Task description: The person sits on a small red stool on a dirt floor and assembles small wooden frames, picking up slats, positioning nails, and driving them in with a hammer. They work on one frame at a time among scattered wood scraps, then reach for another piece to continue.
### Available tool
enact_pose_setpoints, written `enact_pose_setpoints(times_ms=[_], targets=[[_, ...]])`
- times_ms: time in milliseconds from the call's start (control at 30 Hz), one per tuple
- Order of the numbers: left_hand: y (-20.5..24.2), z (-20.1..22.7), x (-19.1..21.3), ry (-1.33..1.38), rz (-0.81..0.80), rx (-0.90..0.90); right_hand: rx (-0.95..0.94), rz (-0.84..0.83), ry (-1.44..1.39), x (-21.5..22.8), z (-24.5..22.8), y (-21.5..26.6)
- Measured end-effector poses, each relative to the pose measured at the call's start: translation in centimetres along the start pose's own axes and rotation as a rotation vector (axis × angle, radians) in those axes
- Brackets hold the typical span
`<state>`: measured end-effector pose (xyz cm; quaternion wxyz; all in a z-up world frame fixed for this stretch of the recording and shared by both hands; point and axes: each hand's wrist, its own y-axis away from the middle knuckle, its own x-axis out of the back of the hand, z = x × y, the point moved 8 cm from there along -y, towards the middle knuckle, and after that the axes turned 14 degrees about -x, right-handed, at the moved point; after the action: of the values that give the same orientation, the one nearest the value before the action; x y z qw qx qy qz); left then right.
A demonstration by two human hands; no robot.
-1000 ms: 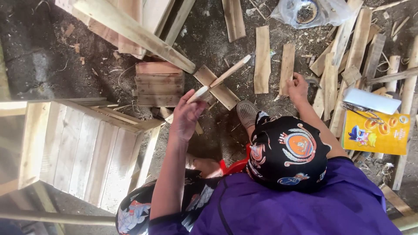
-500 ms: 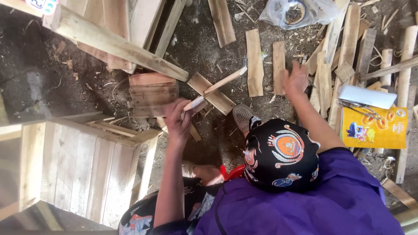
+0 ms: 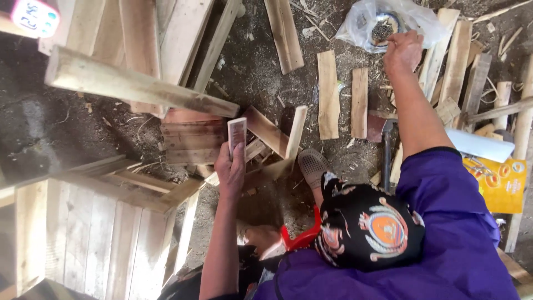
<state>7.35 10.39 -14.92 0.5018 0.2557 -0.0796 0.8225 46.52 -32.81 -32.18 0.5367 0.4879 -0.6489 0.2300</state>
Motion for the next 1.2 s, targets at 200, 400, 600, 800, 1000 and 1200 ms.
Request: enact_pose_setpoints(times_ms=[200, 400, 600, 800, 1000, 1200], targets=[[-0.4, -5.3, -1.3, 0.109, -0.050, 0.171, 0.014, -0.082, 0.118, 1.2, -3.4, -0.5], [0.4, -7.8, -3.2, 0.302, -0.075, 0.522, 0.240, 0.108, 0.496, -3.9, -3.0, -4.6], [-2.3, -7.1, -4.4, 0.138, -0.235, 0.579, 0.190, 0.041, 0.484, -4.0, -4.4, -3.8], [-6.6, -6.4, -7.0, 0.236, -0.372, 0.475, 0.237, 0.040, 0.378, -5.8, -2.1, -5.0], [-8.1, -7.3, -11.4, 0.106, -0.650, 0.613, 0.256, 0.197, 0.288, -7.5, 1.2, -8.5], [-10.7, -8.2, -15.1, 0.049, -0.818, 0.406, 0.307, 0.136, -0.162, -5.8, 1.2, -6.9]])
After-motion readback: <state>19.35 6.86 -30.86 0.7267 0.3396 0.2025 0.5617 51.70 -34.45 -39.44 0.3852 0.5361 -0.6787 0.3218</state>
